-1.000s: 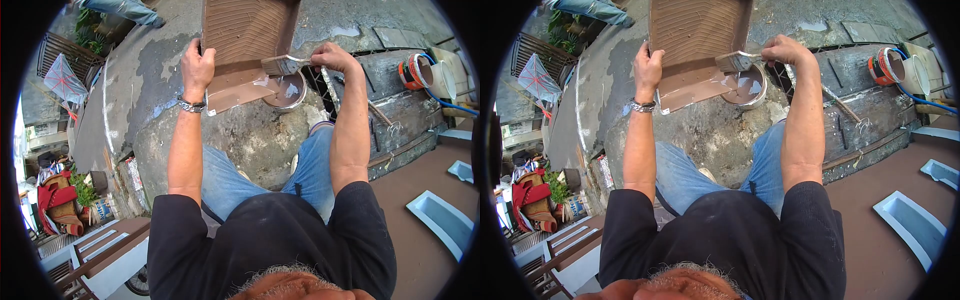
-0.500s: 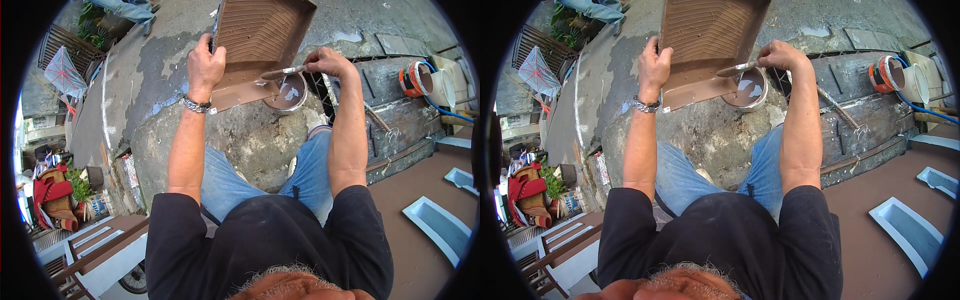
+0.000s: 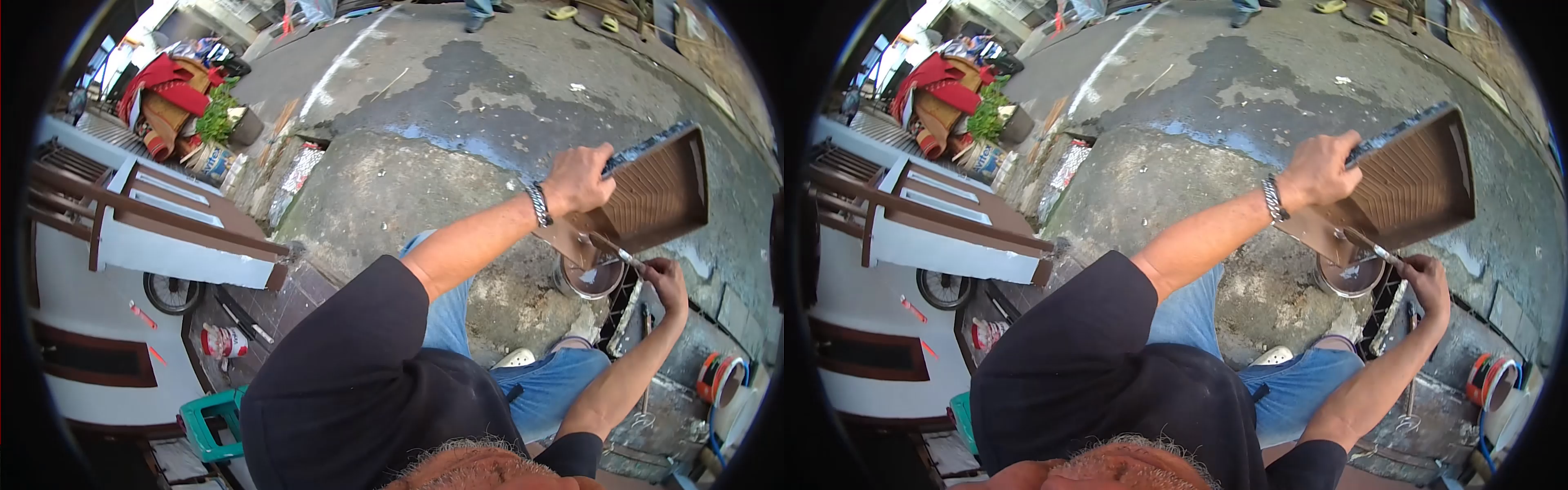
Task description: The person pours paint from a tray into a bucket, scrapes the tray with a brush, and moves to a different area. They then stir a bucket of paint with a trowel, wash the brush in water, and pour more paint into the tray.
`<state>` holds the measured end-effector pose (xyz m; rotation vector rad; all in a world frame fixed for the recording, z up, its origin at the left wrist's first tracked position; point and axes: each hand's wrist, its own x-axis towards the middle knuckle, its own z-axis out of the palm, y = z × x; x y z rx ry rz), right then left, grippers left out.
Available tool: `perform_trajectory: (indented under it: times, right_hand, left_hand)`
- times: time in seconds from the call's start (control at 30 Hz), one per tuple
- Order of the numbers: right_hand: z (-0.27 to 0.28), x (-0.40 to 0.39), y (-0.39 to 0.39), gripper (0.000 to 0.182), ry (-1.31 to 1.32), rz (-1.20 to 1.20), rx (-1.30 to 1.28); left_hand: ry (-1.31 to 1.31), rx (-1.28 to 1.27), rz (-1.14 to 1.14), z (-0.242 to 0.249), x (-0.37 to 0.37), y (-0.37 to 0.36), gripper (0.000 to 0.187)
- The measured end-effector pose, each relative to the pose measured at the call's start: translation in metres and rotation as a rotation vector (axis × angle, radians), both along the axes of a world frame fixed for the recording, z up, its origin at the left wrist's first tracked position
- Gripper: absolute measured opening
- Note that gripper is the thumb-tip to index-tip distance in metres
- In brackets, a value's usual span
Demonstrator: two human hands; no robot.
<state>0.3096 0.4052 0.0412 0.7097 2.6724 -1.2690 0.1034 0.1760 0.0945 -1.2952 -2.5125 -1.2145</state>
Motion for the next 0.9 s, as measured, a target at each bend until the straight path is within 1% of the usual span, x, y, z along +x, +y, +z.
perform_trajectory:
  times: [0.27, 0.33, 0.37, 0.43, 0.5, 0.53, 0.57, 0.6, 0.67, 0.7, 0.73, 0.77, 0.8, 0.83, 0.9]
  right_hand:
    - [-0.007, 0.003, 0.010, 0.031, 0.023, -0.038, -0.049]
    - [-0.010, 0.002, 0.010, 0.030, 0.037, -0.070, -0.093]
    - [-0.010, 0.002, 0.012, 0.030, 0.030, -0.067, -0.071]
    - [0.003, 0.004, 0.007, 0.030, 0.012, -0.069, -0.026]
    - [0.004, 0.004, 0.008, 0.029, 0.025, -0.072, -0.025]
    - [0.005, 0.007, 0.008, 0.029, 0.026, -0.080, -0.024]
    - [0.007, 0.008, 0.014, 0.029, -0.013, -0.001, 0.091]
    - [0.006, 0.011, 0.013, 0.030, -0.007, -0.022, 0.104]
    - [0.004, 0.016, 0.013, 0.032, 0.037, -0.033, 0.050]
    - [0.004, 0.015, 0.017, 0.032, 0.006, -0.012, 0.092]
    - [0.005, 0.014, 0.016, 0.034, -0.003, -0.010, 0.098]
    - [0.001, 0.014, 0.015, 0.035, -0.013, -0.078, 0.071]
    - [0.008, 0.012, 0.012, 0.037, -0.046, -0.078, 0.091]
    - [0.013, 0.011, 0.010, 0.038, -0.080, -0.069, 0.106]
    - [0.010, 0.010, 0.012, 0.040, -0.067, -0.054, 0.069]
  left_hand:
    - [0.023, 0.043, 0.002, -0.001, 0.001, 0.002, 0.031]
    - [0.011, 0.044, -0.008, 0.001, 0.002, 0.001, 0.032]
    - [0.004, 0.047, -0.016, 0.002, 0.002, 0.000, 0.032]
    - [-0.005, 0.061, -0.010, 0.005, 0.003, -0.002, 0.030]
    - [-0.008, 0.095, -0.013, 0.006, 0.003, -0.001, 0.029]
    - [0.030, 0.097, -0.004, 0.007, 0.000, -0.003, 0.029]
    - [0.052, 0.104, -0.011, 0.005, -0.001, -0.002, 0.029]
    - [0.049, 0.114, 0.005, 0.006, 0.000, -0.002, 0.029]
    - [0.047, 0.132, -0.020, 0.005, -0.001, -0.001, 0.029]
    - [0.010, 0.138, -0.041, 0.003, -0.003, 0.000, 0.028]
    - [0.043, 0.109, -0.040, 0.003, -0.004, 0.001, 0.028]
    - [0.018, 0.033, -0.025, 0.007, -0.002, 0.001, 0.027]
    - [0.081, 0.063, -0.017, 0.004, -0.003, 0.003, 0.025]
    - [0.042, 0.026, -0.017, 0.006, -0.002, 0.003, 0.024]
    - [0.019, -0.012, -0.030, 0.009, 0.002, 0.003, 0.021]
